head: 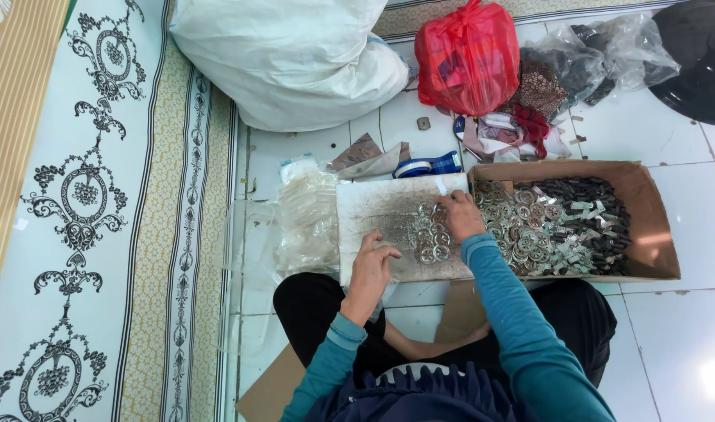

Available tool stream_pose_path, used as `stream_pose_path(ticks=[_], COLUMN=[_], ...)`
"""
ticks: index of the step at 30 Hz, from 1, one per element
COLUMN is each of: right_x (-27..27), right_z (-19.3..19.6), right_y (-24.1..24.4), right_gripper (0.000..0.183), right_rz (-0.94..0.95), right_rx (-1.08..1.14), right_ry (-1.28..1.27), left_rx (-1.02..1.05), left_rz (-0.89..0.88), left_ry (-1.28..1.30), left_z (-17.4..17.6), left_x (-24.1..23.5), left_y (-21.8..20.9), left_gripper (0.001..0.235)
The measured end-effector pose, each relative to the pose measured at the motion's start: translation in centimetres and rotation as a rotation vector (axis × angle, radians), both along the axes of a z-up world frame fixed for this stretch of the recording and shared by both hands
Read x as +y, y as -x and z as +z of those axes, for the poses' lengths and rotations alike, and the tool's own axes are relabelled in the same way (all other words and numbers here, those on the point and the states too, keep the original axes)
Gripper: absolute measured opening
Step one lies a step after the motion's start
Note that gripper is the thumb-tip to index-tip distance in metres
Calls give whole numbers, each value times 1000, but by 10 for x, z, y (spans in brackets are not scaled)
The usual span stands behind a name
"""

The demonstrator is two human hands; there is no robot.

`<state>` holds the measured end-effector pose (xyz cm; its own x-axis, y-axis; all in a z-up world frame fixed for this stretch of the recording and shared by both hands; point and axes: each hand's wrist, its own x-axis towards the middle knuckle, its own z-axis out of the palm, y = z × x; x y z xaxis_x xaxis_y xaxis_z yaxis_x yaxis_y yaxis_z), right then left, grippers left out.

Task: Sorting and packaging small decorative metal pieces from a bulk box into individual plastic bags.

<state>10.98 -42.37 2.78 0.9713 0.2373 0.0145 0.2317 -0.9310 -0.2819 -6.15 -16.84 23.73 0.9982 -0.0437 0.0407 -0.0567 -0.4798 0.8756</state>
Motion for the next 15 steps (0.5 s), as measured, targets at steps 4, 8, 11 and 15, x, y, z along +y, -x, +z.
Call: stream_pose_path(ticks=[4, 8, 11, 15], right_x=[-15, -15, -9, 31], right_z=[-22, 24, 56, 148], right_y=[-4, 28, 43, 89], right_gripper=[34, 16, 16, 20], right_rz=[-57, -197, -258, -304], right_rx=[70, 78, 5, 24], right_ry=[-35, -230, -454, -858], left_rx=[15, 16, 3, -14], left_rz=[-28, -54, -56, -74], left_ry=[-55, -138, -169, -192], left_z=[-32, -78, -88, -128], left_x=[-1, -2, -5, -8], left_y=[-7, -16, -33, -54], left_gripper=[28, 31, 30, 29])
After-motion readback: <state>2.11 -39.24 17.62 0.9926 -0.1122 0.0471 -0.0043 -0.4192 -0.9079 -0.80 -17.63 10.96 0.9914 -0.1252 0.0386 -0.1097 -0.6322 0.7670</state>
